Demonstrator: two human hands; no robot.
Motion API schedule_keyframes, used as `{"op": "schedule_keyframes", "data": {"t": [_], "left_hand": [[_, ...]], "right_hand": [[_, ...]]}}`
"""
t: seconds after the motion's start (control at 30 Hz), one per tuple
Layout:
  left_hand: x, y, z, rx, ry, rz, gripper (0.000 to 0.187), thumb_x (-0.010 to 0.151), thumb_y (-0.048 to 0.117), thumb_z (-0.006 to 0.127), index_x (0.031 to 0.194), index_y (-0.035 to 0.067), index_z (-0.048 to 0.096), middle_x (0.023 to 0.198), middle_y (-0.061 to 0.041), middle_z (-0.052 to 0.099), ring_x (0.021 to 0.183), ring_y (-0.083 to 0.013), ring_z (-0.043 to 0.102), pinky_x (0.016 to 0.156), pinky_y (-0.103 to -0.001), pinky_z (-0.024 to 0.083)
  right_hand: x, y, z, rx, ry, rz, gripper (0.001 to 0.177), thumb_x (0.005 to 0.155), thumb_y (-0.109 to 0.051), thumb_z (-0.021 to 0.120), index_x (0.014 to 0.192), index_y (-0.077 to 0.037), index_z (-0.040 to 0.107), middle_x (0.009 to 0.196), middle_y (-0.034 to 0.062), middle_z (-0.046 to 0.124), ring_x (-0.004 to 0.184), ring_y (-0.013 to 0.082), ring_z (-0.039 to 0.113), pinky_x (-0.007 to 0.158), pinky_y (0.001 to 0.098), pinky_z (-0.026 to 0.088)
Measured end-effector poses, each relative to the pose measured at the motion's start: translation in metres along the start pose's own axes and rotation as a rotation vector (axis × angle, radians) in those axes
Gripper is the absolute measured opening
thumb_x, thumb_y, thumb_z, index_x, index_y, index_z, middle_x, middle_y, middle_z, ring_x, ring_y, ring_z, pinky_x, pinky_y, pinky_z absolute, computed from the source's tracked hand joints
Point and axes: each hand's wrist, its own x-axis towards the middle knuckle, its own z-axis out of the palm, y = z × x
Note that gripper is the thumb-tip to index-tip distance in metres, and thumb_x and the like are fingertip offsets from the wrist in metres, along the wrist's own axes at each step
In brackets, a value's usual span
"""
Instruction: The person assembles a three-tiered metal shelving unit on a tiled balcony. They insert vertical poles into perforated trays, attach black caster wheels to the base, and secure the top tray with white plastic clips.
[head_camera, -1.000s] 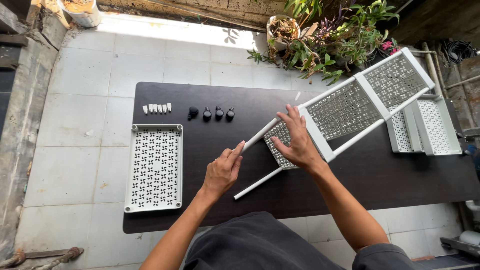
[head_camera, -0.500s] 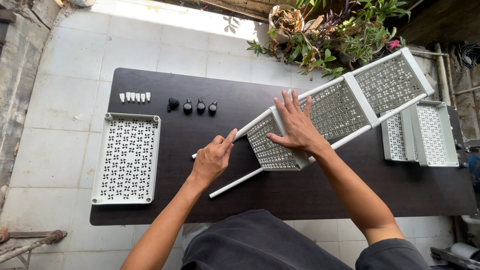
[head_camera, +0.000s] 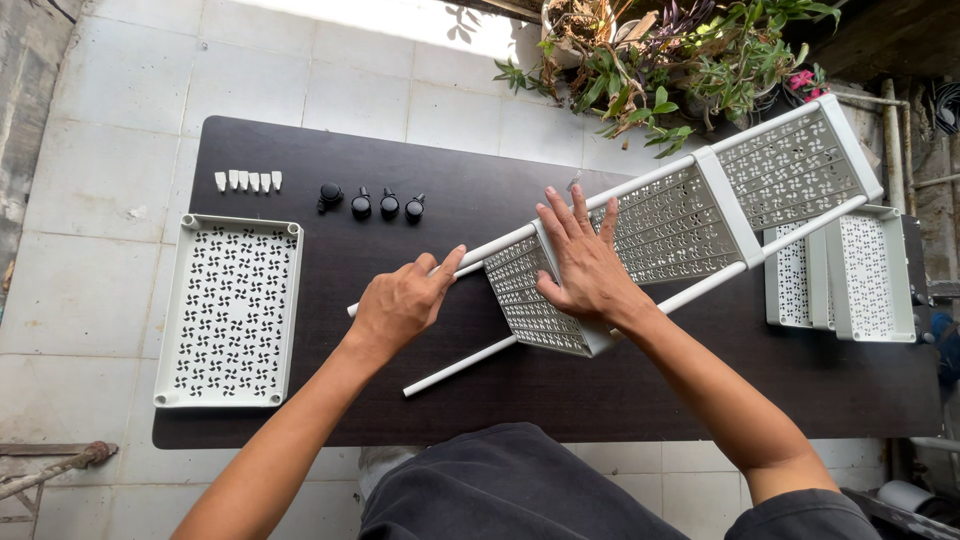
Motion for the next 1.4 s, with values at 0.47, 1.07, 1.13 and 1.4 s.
{"op": "schedule_keyframes", "data": {"t": [0.47, 1.07, 1.13, 1.4], "left_hand": [[0.091, 0.031, -0.002, -0.017, -0.411, -0.079, 0.033, 0.106, 0.034, 0.044, 0.109, 0.003, 0.055, 0.069, -0.012, 0.068, 0.052, -0.0301, 0.071, 0.038, -0.04, 0.055], [0.125, 0.003, 0.016, -1.074, -1.017, -0.721, 0.046, 0.108, 0.048, 0.034, 0.091, 0.01, 0.052, 0.059, 0.002, 0.042, 0.043, -0.0115, 0.037, 0.039, -0.03, 0.033], [0.117, 0.008, 0.022, -0.84, -0.767, -0.542, 0.043, 0.109, 0.045, 0.037, 0.091, 0.01, 0.055, 0.06, 0.001, 0.045, 0.043, -0.0124, 0.038, 0.04, -0.033, 0.036], [0.087, 0.05, 0.036, 0.378, -0.02, 0.002, 0.033, 0.103, 0.036, 0.052, 0.098, 0.005, 0.061, 0.062, -0.002, 0.061, 0.044, -0.01, 0.062, 0.031, -0.025, 0.047]], "right_hand": [[0.008, -0.006, -0.015, 0.097, 0.031, -0.064, 0.103, 0.066, -0.03, 0.062, 0.157, 0.0, 0.024, 0.165, 0.0261, 0.018, 0.156, 0.0439, -0.001, 0.113, 0.0698, -0.021], [0.014, -0.005, -0.022, 0.158, 0.002, -0.093, 0.103, 0.063, -0.027, 0.06, 0.154, 0.005, 0.024, 0.149, 0.0283, 0.035, 0.155, 0.0477, 0.006, 0.114, 0.07, -0.022], [0.015, -0.004, -0.021, 0.141, 0.009, -0.095, 0.103, 0.063, -0.028, 0.06, 0.154, 0.004, 0.025, 0.149, 0.0269, 0.036, 0.155, 0.047, 0.007, 0.114, 0.0698, -0.022], [0.014, -0.005, -0.019, 0.153, 0.068, -0.131, 0.104, 0.062, -0.026, 0.06, 0.154, 0.005, 0.024, 0.151, 0.0284, 0.035, 0.153, 0.048, 0.008, 0.112, 0.0698, -0.021]]}}
